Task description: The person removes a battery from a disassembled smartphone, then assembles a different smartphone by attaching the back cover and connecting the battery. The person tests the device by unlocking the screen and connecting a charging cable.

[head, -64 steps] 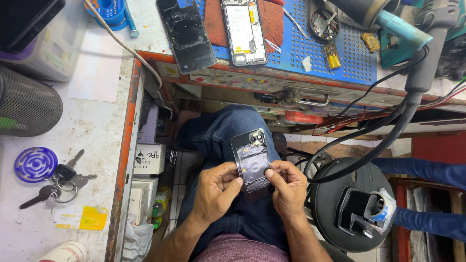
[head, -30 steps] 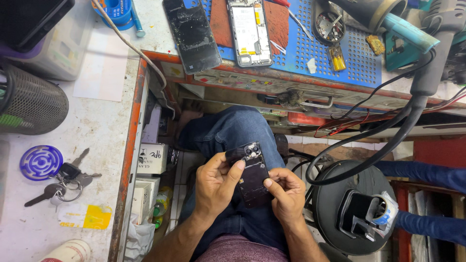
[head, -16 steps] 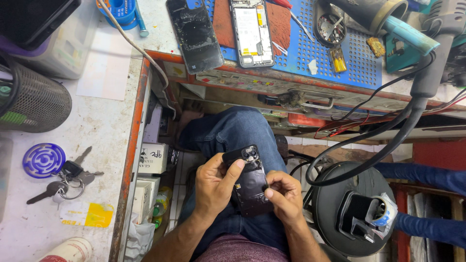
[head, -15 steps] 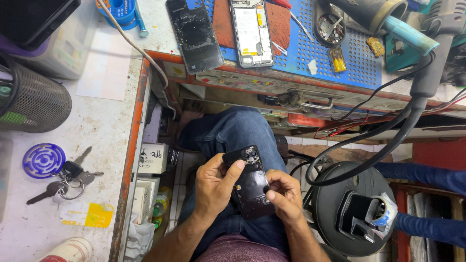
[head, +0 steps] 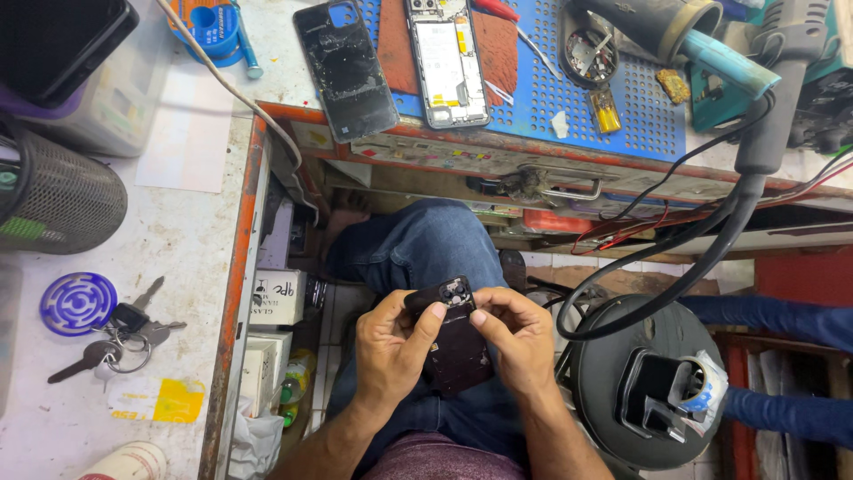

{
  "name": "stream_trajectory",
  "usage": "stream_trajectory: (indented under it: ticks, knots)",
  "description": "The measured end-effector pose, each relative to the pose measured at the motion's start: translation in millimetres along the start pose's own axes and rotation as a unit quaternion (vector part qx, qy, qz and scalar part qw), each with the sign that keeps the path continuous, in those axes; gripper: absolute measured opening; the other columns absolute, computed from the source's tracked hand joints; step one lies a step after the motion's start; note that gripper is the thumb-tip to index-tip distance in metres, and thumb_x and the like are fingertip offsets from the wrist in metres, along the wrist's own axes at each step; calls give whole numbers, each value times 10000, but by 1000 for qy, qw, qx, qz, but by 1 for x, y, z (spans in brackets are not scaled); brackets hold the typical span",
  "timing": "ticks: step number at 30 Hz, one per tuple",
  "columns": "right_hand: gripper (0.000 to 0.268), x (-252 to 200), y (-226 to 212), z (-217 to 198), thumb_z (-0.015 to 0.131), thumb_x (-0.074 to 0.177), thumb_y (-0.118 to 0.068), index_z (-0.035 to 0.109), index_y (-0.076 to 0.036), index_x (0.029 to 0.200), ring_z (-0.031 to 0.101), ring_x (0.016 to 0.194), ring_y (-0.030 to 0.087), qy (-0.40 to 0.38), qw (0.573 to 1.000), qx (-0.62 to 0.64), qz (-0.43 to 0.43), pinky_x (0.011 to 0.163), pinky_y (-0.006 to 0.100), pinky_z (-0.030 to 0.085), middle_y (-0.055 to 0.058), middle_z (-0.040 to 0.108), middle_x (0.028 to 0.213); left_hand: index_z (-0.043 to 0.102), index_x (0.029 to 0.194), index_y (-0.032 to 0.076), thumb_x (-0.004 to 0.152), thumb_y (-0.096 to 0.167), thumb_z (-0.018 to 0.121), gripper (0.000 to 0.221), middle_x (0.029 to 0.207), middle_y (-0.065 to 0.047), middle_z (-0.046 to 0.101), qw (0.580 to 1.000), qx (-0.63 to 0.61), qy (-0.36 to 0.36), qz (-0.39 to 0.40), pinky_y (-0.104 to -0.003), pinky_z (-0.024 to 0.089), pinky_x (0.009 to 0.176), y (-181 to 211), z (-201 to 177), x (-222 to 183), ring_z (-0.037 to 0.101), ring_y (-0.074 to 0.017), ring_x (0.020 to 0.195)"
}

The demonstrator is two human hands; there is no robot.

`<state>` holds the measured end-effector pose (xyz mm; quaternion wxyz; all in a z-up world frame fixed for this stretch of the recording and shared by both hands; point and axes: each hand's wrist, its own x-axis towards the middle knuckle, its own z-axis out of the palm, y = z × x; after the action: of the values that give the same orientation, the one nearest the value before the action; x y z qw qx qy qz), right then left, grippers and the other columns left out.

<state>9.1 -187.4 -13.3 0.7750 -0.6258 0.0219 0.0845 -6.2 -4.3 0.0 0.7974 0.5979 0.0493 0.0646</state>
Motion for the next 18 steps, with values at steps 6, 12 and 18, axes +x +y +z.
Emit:
stream_trajectory:
  ticks: [6, 12, 18]
  knots:
    - [142, 5, 4, 5, 699, 898, 58, 730, 65, 1037, 692, 842, 125, 30, 1000, 1, -5, 797, 255, 550, 93, 756, 932, 727, 994, 12, 950, 119, 733, 116, 763, -13, 733, 1000, 5, -4, 10, -171, 520, 530, 1, 3, -2, 656, -27, 625]
    - [114, 6, 4, 4, 653, 885, 60, 725, 51, 973, 661, 780, 92, 48, 998, -20, 21, 741, 234, 533, 69, 741, 879, 730, 992, 13, 963, 118, 728, 108, 751, -10, 728, 1000, 3, -18, 20, -173, 525, 535, -1, 4, -2, 662, -27, 628]
    - [121, 7, 3, 6, 602, 888, 52, 714, 40, 932, 618, 745, 66, 43, 998, -35, 21, 708, 216, 506, 37, 717, 846, 732, 992, 9, 961, 114, 720, 110, 734, -5, 718, 1000, 4, -17, 11, -174, 514, 520, -2, 4, -3, 650, -27, 610]
